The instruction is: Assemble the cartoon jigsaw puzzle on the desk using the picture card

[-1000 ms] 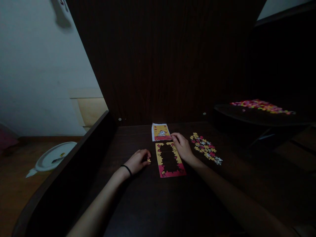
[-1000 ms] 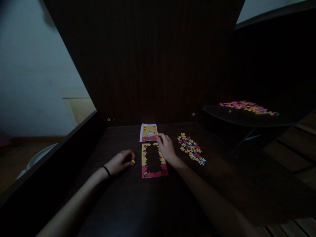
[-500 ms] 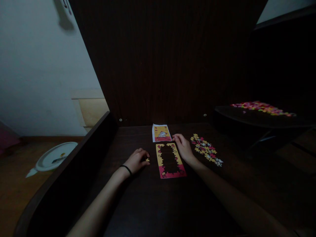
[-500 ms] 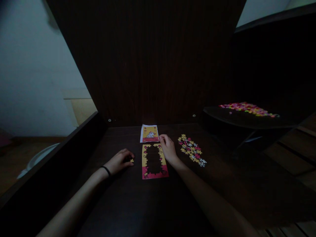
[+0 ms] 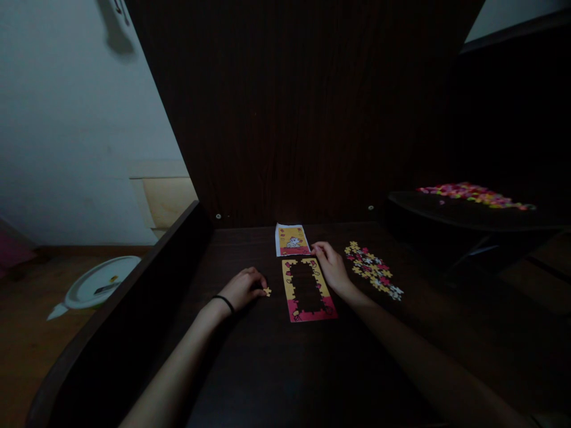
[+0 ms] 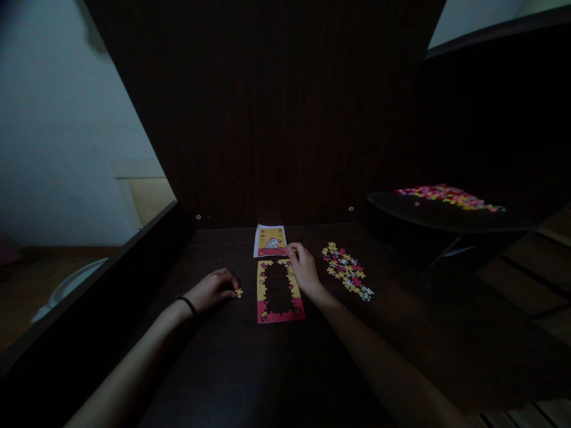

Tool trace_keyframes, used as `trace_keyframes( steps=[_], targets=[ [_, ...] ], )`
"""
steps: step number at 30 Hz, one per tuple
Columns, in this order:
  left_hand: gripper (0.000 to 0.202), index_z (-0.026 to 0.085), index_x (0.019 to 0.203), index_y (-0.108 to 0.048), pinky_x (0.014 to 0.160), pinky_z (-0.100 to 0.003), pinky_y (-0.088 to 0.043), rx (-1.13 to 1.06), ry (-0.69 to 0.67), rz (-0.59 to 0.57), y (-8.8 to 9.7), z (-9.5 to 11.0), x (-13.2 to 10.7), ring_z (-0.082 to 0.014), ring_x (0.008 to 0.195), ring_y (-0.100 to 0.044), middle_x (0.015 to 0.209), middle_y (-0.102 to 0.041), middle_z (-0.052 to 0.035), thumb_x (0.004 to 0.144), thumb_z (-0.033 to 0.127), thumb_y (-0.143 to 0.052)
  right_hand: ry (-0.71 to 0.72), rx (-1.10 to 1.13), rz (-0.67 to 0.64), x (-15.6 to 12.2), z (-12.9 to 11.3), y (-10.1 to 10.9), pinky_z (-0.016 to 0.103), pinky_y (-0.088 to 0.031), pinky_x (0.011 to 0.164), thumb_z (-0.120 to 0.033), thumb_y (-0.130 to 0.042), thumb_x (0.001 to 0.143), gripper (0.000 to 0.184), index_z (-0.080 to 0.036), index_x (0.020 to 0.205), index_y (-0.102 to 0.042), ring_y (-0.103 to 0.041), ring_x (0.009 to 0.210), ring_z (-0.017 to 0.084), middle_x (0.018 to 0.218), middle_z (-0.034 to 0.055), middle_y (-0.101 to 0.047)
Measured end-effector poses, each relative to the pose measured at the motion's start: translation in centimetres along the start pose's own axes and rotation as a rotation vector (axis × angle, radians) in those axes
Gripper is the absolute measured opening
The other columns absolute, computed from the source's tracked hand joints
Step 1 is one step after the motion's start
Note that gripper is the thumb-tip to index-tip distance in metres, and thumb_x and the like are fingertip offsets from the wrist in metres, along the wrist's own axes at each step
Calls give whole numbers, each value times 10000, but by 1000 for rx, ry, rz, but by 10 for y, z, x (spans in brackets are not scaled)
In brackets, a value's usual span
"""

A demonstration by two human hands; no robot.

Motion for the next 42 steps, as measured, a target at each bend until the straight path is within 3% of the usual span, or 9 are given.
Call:
trace_keyframes(
  steps=[8,14,18,24,26,29,32,39,42],
  targets=[
    [61,151,746,-560,684,-237,-414,-21,31,-5,2,1,-1,-152,765,-528,784,-555,-22,703,154,-603,-26,20,-9,-1,0,0,315,-422,721,-378,-363,812,262,-179,858,-527,-563,784,185,830,60,-612],
    [59,155,732,-531,586,-200,-389,-208,48,-14,-1,3,0,-117,649,-517,691,-552,20,705,171,-581,-42,63,13,-1,0,-1,317,-434,714,-381,-377,799,266,-174,892,-515,-570,785,180,861,69,-611],
    [162,155,879,-578,581,-202,-379,-325,18,58,-4,7,3,-107,622,-497,708,-560,12,726,190,-536,-10,62,0,-1,-4,-2,319,-434,724,-369,-380,797,262,-169,896,-517,-571,785,180,859,73,-608],
    [190,128,768,-608,585,-215,-393,-723,107,220,-6,-1,15,-112,617,-520,701,-604,-18,685,296,-578,3,72,49,-3,-16,-3,337,-419,765,-345,-419,773,224,-167,832,-543,-559,814,194,834,73,-607],
    [254,122,736,-588,568,-215,-404,-923,167,281,-7,-7,20,-107,579,-531,655,-608,-15,626,345,-639,-61,192,-31,-3,-21,-13,319,-438,729,-348,-443,761,219,-164,815,-550,-572,769,178,811,63,-614],
    [330,113,710,-588,561,-227,-427,-1082,208,326,-9,-10,29,-121,574,-563,638,-630,-36,563,388,-695,-79,305,-340,-2,-38,-37,290,-453,667,-322,-533,704,182,-159,766,-586,-580,699,157,770,43,-630],
    [347,115,699,-611,596,-246,-451,-1099,189,418,-4,-8,40,-140,615,-588,659,-648,-44,537,402,-718,-40,334,-472,5,-51,-45,278,-453,645,-286,-575,672,165,-153,759,-616,-581,688,150,759,38,-638],
    [222,127,727,-617,698,-295,-472,-956,74,505,0,6,58,-169,722,-596,729,-650,-40,661,338,-636,-40,246,-426,33,-43,-32,276,-447,628,-246,-628,616,112,-140,651,-617,-578,644,151,678,30,-635],
    [161,139,863,-591,766,-319,-457,-611,-34,561,1,14,51,-167,795,-575,846,-627,-55,761,239,-518,-48,223,-459,42,-37,-27,263,-442,606,-225,-600,636,94,-138,662,-624,-575,626,145,661,24,-635]
  ],
)
Point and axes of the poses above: each hand's wrist, its own x-axis towards the middle knuckle, its own y-axis out of the back of the hand, z = x × y, the point moved 6 cm from there along x, towards the middle knuckle
